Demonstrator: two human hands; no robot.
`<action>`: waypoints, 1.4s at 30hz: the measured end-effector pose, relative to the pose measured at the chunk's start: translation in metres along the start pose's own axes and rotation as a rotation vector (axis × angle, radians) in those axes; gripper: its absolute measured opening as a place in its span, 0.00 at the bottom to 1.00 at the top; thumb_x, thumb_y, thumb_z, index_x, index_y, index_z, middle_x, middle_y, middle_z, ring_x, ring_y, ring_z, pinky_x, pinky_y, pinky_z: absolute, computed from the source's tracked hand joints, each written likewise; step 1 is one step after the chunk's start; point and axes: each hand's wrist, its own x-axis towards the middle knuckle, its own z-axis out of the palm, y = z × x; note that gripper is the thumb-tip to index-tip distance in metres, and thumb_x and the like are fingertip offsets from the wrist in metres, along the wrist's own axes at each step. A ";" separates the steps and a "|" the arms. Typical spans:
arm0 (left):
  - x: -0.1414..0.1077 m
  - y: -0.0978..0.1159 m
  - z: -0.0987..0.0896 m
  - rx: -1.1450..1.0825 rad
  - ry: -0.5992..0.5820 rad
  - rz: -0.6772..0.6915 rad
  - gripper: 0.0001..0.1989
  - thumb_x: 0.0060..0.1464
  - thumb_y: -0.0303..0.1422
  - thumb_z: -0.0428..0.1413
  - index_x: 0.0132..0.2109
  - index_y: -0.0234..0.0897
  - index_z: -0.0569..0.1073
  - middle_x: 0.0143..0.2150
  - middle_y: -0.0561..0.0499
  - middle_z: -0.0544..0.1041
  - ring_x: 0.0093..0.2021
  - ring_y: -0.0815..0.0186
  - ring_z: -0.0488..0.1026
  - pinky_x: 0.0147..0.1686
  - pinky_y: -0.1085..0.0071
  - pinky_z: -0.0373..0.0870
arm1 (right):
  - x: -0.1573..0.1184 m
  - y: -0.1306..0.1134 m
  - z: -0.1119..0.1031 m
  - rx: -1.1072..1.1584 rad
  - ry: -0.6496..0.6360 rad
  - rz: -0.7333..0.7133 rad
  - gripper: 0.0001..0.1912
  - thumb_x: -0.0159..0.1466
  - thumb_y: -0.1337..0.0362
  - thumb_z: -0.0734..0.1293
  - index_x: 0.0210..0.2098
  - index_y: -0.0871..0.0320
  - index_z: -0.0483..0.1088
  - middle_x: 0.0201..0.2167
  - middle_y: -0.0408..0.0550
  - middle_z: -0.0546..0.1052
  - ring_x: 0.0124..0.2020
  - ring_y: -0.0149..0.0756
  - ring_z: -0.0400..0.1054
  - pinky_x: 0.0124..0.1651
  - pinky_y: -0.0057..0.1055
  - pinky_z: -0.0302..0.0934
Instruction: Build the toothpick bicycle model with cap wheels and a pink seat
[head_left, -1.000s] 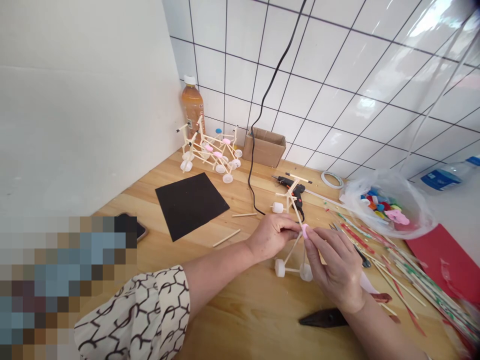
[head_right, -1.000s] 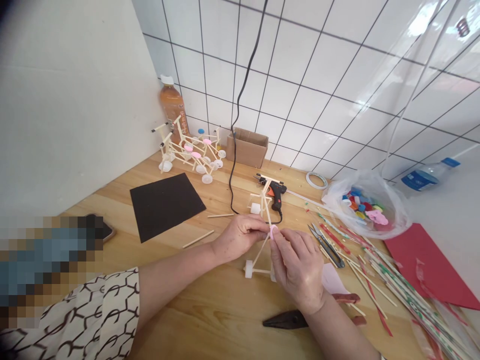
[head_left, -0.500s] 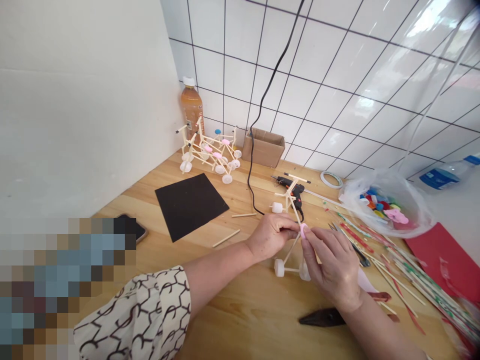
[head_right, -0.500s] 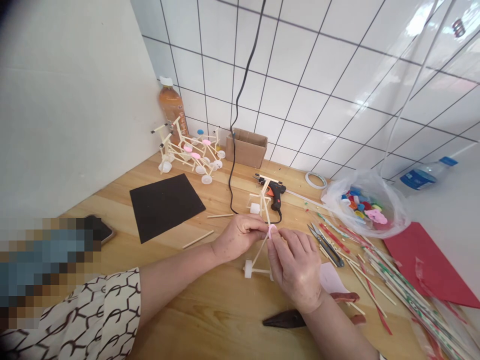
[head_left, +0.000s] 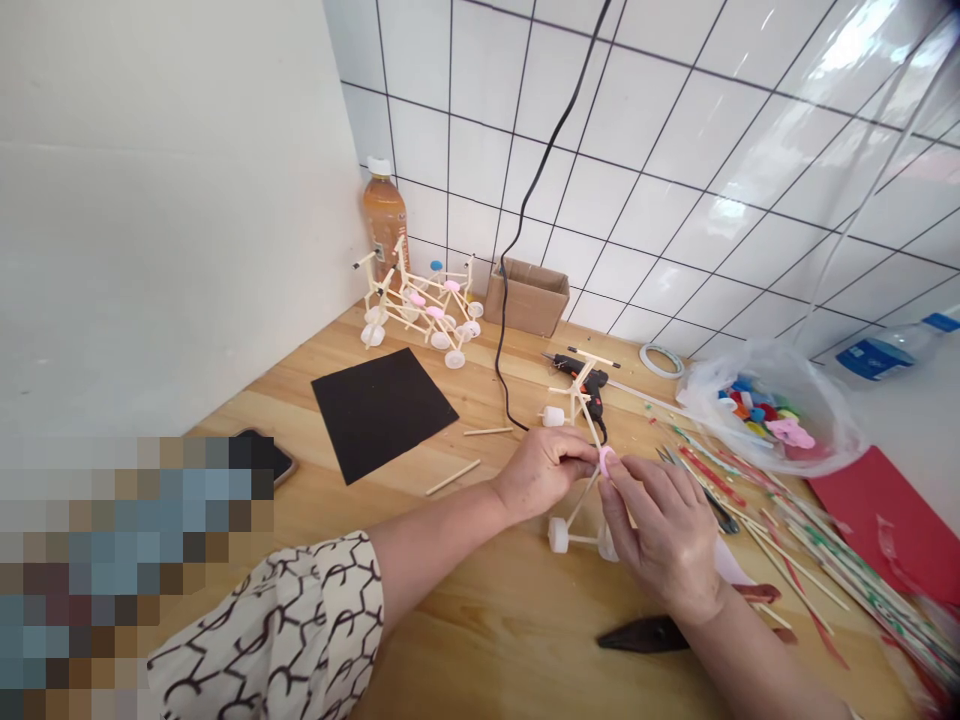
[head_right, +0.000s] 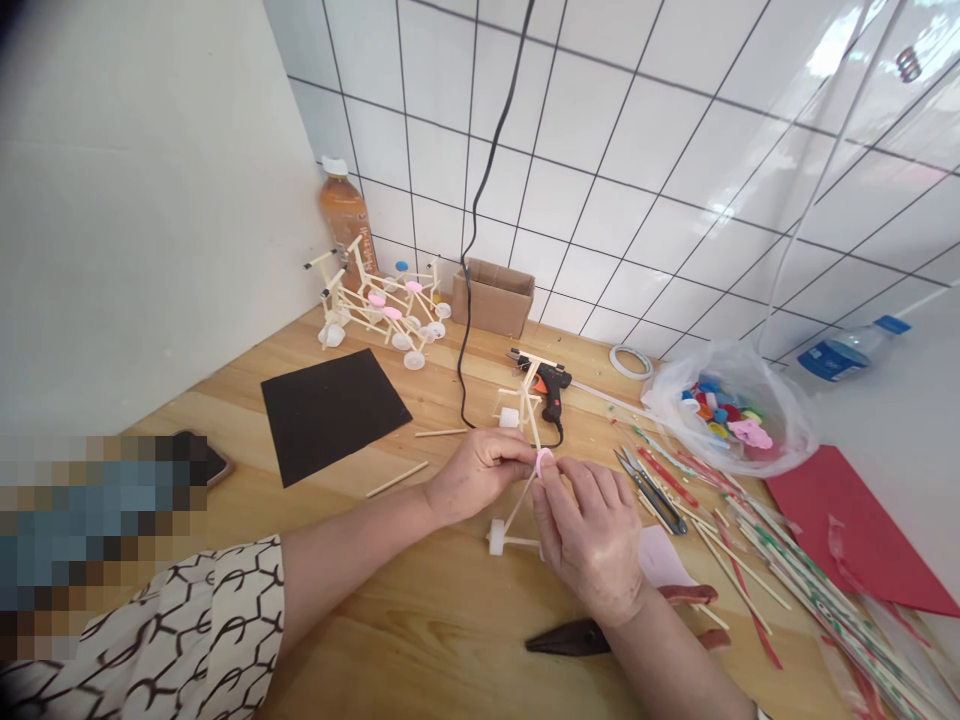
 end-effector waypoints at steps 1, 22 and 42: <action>0.000 0.000 0.000 -0.002 0.002 -0.005 0.04 0.48 0.24 0.57 0.29 0.33 0.78 0.29 0.49 0.75 0.30 0.69 0.71 0.33 0.73 0.68 | 0.000 0.001 0.000 -0.016 -0.003 -0.009 0.11 0.58 0.70 0.66 0.42 0.63 0.71 0.33 0.54 0.77 0.35 0.42 0.67 0.37 0.37 0.59; 0.000 0.005 -0.003 0.048 -0.015 -0.051 0.05 0.48 0.23 0.57 0.31 0.34 0.78 0.28 0.50 0.74 0.31 0.68 0.70 0.35 0.72 0.68 | -0.002 0.008 -0.003 0.241 0.089 0.183 0.11 0.59 0.71 0.64 0.42 0.57 0.68 0.35 0.52 0.75 0.37 0.41 0.69 0.40 0.39 0.63; -0.003 0.021 -0.003 -0.094 0.048 -0.370 0.09 0.47 0.35 0.59 0.29 0.31 0.71 0.24 0.53 0.70 0.25 0.73 0.64 0.27 0.75 0.60 | -0.003 0.001 -0.004 0.446 -0.007 0.396 0.09 0.64 0.66 0.59 0.40 0.57 0.70 0.36 0.51 0.75 0.38 0.40 0.69 0.41 0.36 0.64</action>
